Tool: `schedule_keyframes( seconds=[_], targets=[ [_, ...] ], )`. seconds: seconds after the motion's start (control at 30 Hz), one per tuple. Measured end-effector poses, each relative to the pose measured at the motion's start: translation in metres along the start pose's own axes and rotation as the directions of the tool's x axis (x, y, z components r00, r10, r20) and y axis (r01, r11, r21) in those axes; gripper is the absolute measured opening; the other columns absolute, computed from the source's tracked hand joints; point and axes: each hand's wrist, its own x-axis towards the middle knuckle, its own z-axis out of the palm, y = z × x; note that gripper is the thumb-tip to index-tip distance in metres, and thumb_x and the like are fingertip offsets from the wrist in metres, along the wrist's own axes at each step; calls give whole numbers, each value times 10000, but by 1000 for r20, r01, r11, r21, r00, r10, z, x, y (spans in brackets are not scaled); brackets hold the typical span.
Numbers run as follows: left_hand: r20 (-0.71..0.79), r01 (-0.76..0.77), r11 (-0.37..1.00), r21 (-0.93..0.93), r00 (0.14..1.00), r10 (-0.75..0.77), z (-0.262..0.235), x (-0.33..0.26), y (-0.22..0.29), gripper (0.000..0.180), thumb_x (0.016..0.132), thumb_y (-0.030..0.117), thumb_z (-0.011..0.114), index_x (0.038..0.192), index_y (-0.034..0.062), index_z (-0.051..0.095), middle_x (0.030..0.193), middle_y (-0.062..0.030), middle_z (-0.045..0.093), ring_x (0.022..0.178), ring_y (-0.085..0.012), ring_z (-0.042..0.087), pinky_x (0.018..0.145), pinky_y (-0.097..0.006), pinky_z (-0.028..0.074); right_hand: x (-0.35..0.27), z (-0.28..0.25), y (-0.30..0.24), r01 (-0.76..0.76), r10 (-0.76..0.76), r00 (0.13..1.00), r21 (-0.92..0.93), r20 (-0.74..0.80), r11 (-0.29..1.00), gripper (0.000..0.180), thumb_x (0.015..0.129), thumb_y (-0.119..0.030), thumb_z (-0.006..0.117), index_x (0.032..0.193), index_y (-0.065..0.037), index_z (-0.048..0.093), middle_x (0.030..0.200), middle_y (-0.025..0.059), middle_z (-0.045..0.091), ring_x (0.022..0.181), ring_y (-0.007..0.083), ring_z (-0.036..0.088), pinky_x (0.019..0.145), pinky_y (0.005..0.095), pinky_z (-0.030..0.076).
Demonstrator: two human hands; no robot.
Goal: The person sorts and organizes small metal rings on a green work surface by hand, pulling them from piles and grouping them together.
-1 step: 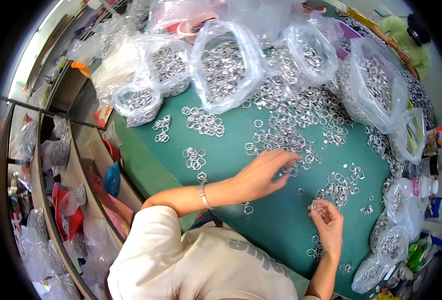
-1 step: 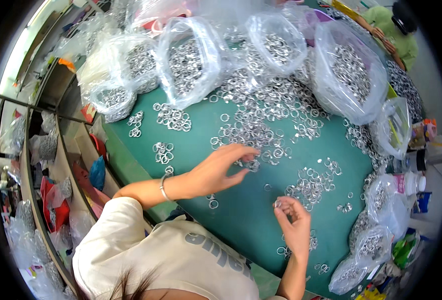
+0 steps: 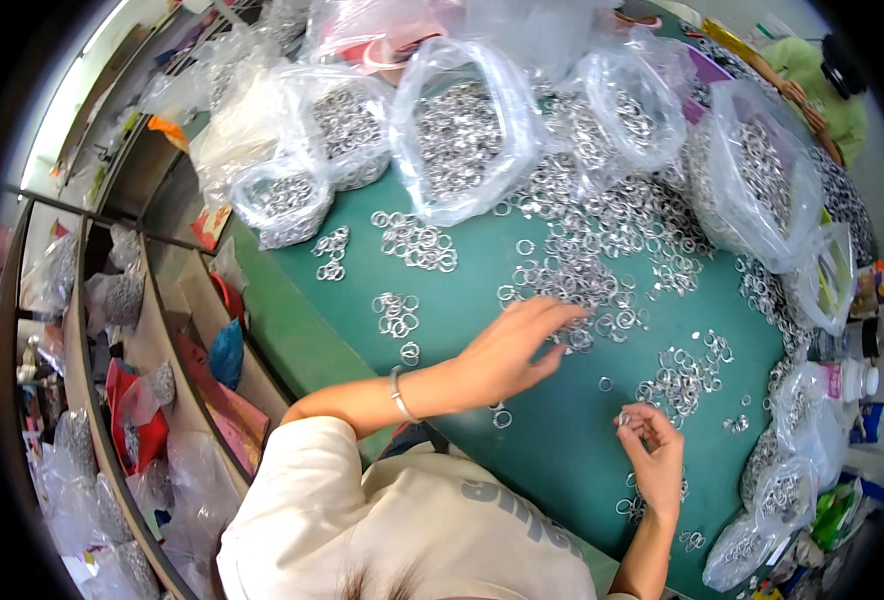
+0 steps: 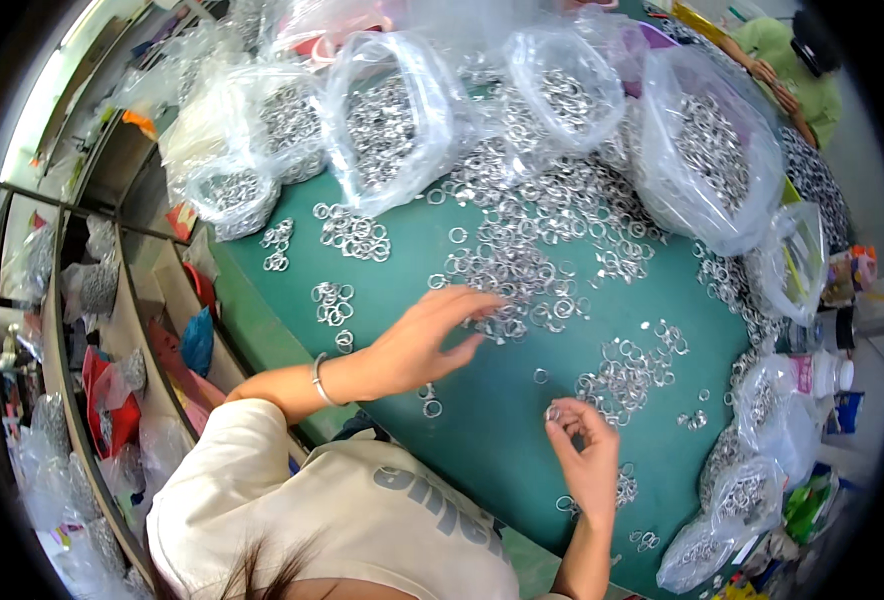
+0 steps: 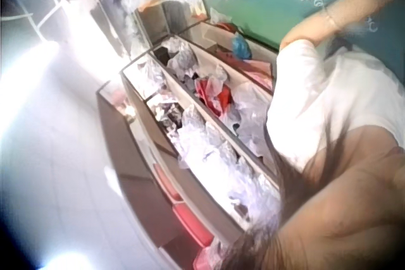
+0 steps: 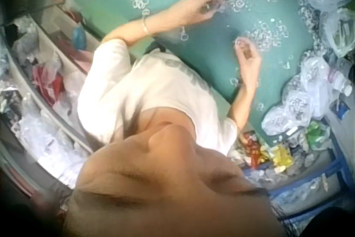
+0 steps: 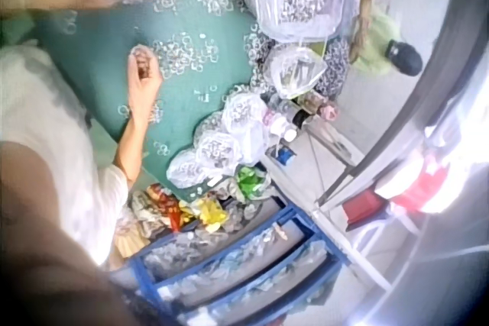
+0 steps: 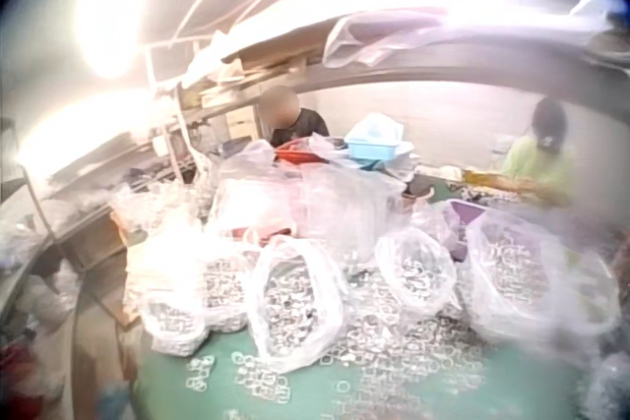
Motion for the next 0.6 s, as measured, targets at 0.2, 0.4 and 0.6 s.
schedule_keyframes(
  seconds=[0.2,0.4,0.6],
  targets=[
    [-245,219,953,210,955,-166,-33,-75,-17,352,746,-40,650,1089,25,602,1012,-123,594,917,-252,592,821,-347,474,16,50,-16,276,-196,952,-384,234,881,252,748,36,675,991,1,618,899,90,618,741,183,564,644,279,451],
    [-525,378,925,44,796,-300,-54,-117,-23,293,734,-45,672,1021,0,632,933,-97,618,831,-179,597,755,-289,473,62,131,-16,584,-425,800,-383,424,716,213,770,-27,674,966,-4,594,882,114,571,787,282,568,681,367,469],
    [-625,409,911,-51,698,-348,-65,-138,-39,250,733,-20,699,975,-5,640,894,-76,645,769,-154,595,703,-266,450,87,169,-17,356,-229,858,-210,460,911,226,803,-37,663,1015,11,601,841,68,579,712,166,553,659,293,459]
  ],
)
